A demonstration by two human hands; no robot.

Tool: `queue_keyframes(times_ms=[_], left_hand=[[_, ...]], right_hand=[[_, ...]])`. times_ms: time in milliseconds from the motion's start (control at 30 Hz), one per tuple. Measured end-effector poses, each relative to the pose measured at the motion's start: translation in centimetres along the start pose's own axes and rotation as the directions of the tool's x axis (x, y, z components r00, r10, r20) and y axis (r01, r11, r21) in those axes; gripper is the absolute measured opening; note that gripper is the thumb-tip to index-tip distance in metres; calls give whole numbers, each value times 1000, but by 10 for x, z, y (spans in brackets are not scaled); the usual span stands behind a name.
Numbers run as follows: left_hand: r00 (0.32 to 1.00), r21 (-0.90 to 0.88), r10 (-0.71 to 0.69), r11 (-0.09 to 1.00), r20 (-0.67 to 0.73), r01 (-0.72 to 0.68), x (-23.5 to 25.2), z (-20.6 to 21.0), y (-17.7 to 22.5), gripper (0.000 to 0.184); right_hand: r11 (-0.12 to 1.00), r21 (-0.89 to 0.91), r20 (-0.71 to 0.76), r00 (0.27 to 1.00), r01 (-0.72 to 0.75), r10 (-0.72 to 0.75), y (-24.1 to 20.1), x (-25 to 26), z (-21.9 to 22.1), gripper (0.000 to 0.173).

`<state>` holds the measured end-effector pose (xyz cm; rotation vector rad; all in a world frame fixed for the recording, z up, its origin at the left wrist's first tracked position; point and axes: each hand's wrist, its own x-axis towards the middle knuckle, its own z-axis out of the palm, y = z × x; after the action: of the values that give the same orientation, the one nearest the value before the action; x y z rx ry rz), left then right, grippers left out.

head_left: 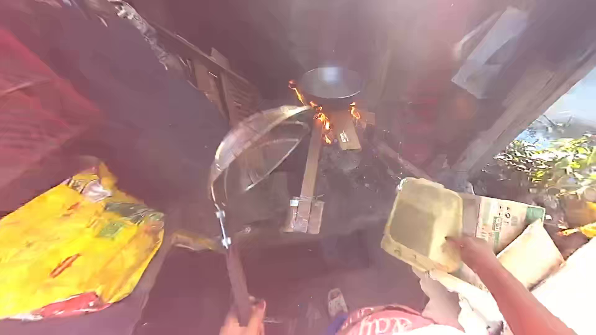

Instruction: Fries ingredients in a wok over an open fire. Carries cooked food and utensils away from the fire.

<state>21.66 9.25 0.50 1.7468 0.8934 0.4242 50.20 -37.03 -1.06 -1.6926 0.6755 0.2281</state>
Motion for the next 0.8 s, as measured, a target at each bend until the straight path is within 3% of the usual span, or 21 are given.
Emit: queue_keyframes(times_ms=[100, 200, 300, 467, 633, 800], left_hand=[[985, -215, 170, 961, -31, -173, 81, 42, 79, 41], [953, -234, 302, 926, -9, -295, 129, 92, 118, 63], [974, -221, 213, 949, -76, -225, 142, 161, 113, 50], [997, -278, -16, 961, -80, -7, 153, 254, 128, 39], [981, -189, -81, 981, -174, 47, 178, 328, 206, 33], [966, -8, -90, 996, -242, 90, 254, 376, 313, 35]], right_hand=[[979, 148, -76, 989, 140, -130, -28, 15, -17, 30], [936, 280, -115, 975, 214, -189, -43, 37, -21, 24], [916, 345, -112, 978, 204, -175, -56, 97, -14, 14], [977, 207, -22, 998, 58, -55, -83, 230, 17, 12], [997, 80, 229, 973, -8, -10, -137, 339, 46, 19], [998, 19, 410, 911, -65, 52, -204, 405, 80, 17]])
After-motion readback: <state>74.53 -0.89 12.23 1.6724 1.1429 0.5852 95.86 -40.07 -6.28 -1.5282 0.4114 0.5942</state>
